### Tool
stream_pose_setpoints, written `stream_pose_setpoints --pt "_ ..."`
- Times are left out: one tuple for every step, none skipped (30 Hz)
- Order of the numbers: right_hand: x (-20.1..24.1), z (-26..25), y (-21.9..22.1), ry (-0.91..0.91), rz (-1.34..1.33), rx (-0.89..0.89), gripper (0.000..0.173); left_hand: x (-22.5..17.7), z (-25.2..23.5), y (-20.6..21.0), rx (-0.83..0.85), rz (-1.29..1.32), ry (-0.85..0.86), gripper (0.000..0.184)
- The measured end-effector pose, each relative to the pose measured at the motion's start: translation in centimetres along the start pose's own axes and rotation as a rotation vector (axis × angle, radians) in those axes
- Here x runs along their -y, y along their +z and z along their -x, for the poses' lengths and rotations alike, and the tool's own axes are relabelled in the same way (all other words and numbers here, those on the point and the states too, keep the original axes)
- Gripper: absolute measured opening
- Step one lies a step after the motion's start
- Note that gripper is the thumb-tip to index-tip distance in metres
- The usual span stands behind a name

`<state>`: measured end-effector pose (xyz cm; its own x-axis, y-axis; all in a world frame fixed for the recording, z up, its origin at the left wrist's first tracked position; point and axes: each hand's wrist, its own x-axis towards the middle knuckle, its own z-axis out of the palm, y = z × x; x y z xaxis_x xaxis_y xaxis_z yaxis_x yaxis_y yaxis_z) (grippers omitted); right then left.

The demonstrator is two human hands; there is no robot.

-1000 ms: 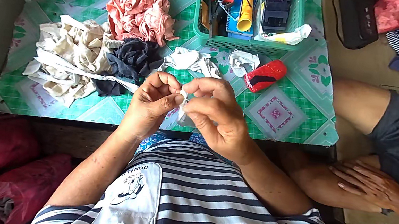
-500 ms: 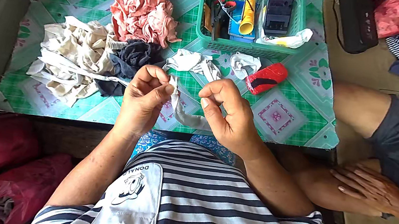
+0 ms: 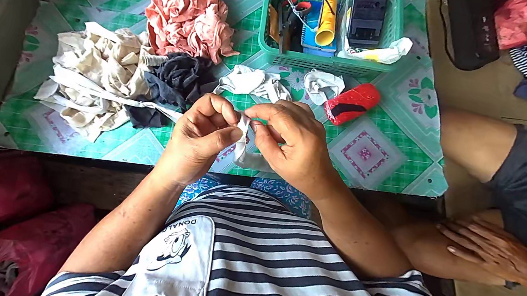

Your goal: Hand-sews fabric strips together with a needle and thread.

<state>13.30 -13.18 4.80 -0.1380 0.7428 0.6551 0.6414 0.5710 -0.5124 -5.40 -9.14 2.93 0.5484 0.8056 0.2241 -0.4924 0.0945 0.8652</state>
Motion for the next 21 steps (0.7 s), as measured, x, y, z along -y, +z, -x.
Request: stream_pose_setpoints --pt "0.0 0.0 0.1 -0.007 -0.002 -0.006 0.015 0.0 0.1 0.0 -0.003 0.0 -0.003 0.02" --pt "0.0 0.0 0.1 -0.014 -0.003 -0.016 0.014 0.1 0.1 0.0 -0.008 0.001 -0.004 0.019" --pt "-0.1 0.0 0.1 -0.018 0.0 -0.026 0.014 0.1 0.1 -0.1 -0.015 0.003 -0.002 0.019" --pt "-0.1 0.0 0.1 -0.018 0.005 -0.035 0.014 0.2 0.0 -0.1 -0.022 0.004 0.002 0.018" --pt "-0.1 0.1 0.0 -0.017 0.013 -0.04 0.014 0.2 0.0 -0.2 -0.032 0.005 0.005 0.018" --pt "-0.1 0.1 -0.1 -0.014 0.015 -0.04 0.014 0.3 0.0 -0.2 -0.044 0.004 0.009 0.017" --pt "-0.1 0.1 -0.2 -0.011 0.008 -0.037 0.013 0.3 0.0 -0.2 -0.057 0.004 0.012 0.017" --pt "-0.1 0.2 -0.2 -0.012 -0.007 -0.033 0.013 0.3 -0.1 -0.2 -0.067 0.003 0.014 0.017" --pt "0.0 0.3 -0.3 -0.014 -0.029 -0.03 0.012 0.3 -0.1 -0.2 -0.075 0.002 0.017 0.016" --pt "0.0 0.4 -0.3 -0.015 -0.051 -0.027 0.011 0.3 -0.1 -0.2 -0.083 0.001 0.02 0.016" --pt "0.0 0.5 -0.3 -0.012 -0.069 -0.023 0.011 0.3 -0.2 -0.2 -0.09 0.004 0.024 0.016" --pt "0.1 0.7 -0.3 -0.006 -0.084 -0.018 0.011 0.4 -0.2 -0.1 -0.097 0.005 0.025 0.016" --pt "0.1 0.8 -0.3 0.002 -0.099 -0.01 0.011 0.4 -0.2 -0.1 -0.102 0.004 0.026 0.016" --pt "0.1 0.9 -0.4 0.007 -0.113 -0.002 0.011 0.4 -0.2 0.0 -0.109 0.005 0.029 0.016" --pt "0.1 1.0 -0.4 0.004 -0.123 0.003 0.012 0.4 -0.2 0.0 -0.115 0.006 0.032 0.017" --pt "0.1 1.1 -0.4 0.0 -0.129 0.009 0.012 0.4 -0.2 0.0 -0.12 0.005 0.035 0.017" --pt "0.2 1.1 -0.3 -0.001 -0.138 0.012 0.012 0.5 -0.2 -0.1 -0.122 0.004 0.039 0.017" --pt "0.2 1.2 -0.3 0.005 -0.155 0.016 0.012 0.6 -0.2 -0.1 -0.123 0.005 0.044 0.017" --pt "0.3 1.3 -0.3 0.021 -0.181 0.02 0.014 0.6 -0.2 -0.1 -0.122 0.008 0.052 0.017" --pt "0.3 1.3 -0.4 0.042 -0.215 0.03 0.016 0.7 -0.3 -0.2 -0.122 0.016 0.063 0.017" --pt "0.4 1.4 -0.5 0.069 -0.253 0.042 0.02 0.8 -0.3 -0.2 -0.126 0.021 0.075 0.017"
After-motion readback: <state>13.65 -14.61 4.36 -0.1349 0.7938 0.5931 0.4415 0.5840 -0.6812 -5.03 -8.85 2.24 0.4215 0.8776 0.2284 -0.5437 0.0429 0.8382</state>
